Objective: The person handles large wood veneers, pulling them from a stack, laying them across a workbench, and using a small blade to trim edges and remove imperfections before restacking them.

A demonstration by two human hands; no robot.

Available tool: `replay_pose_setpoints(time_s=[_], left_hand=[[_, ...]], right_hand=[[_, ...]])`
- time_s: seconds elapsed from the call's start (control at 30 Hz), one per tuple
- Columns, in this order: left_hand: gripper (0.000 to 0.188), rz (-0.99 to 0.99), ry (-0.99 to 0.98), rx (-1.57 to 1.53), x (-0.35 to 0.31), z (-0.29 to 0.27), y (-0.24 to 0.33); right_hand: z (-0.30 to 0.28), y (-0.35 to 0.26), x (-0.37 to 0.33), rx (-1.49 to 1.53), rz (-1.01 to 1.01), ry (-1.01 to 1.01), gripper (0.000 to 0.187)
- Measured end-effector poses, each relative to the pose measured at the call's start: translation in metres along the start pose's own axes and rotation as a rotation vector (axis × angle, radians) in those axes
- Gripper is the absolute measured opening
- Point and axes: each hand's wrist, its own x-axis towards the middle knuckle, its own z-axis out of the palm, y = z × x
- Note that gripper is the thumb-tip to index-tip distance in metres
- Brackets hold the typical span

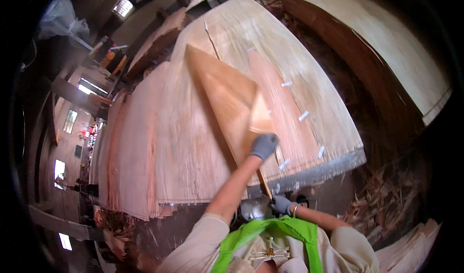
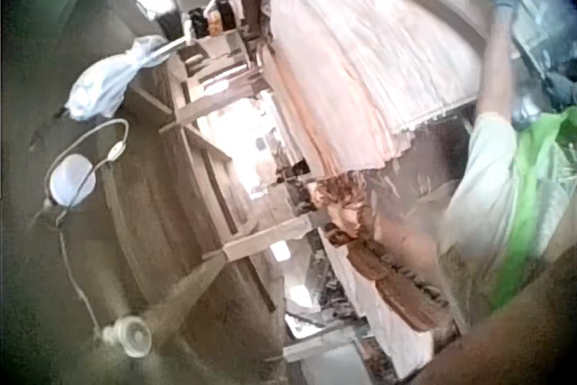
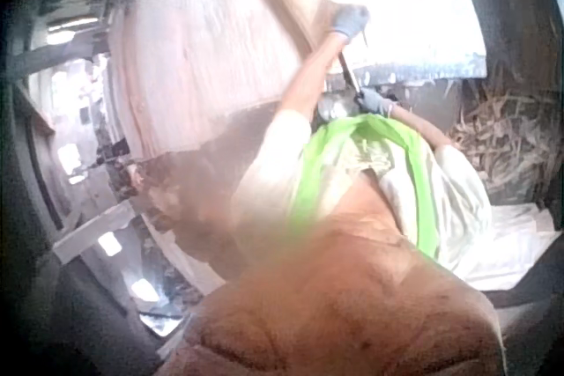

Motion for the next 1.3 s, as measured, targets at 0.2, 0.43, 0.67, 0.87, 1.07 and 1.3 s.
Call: replay_pose_setpoints(time_s=[0.2,0.43,0.67,0.87,1.07,1.3], left_hand=[[0.029,0.196,-0.054,0.002,-0.021,0.041,0.018],[0.029,0.415,-0.077,-0.077,-0.085,0.01,-0.017],[0.034,-0.037,0.323,-0.551,-0.221,0.018,-0.071],[0.038,0.361,0.187,-0.381,-0.256,0.055,-0.068],[0.044,0.016,-0.349,-1.077,-0.183,0.056,0.03],[0.031,0.076,-0.196,-1.035,-0.196,0.103,0.048]], right_hand=[[-0.019,-0.021,-0.007,0.091,0.077,-0.129,0.026],[-0.026,-0.053,0.003,0.16,0.093,-0.195,0.023],[-0.02,-0.099,-0.007,-0.062,0.131,-0.057,0.026],[-0.086,-0.153,0.026,-0.794,-0.035,0.338,0.04],[-0.131,-0.16,0.065,-0.61,0.268,0.672,0.047],[-0.199,-0.136,-0.027,-0.225,0.122,0.791,0.035]])
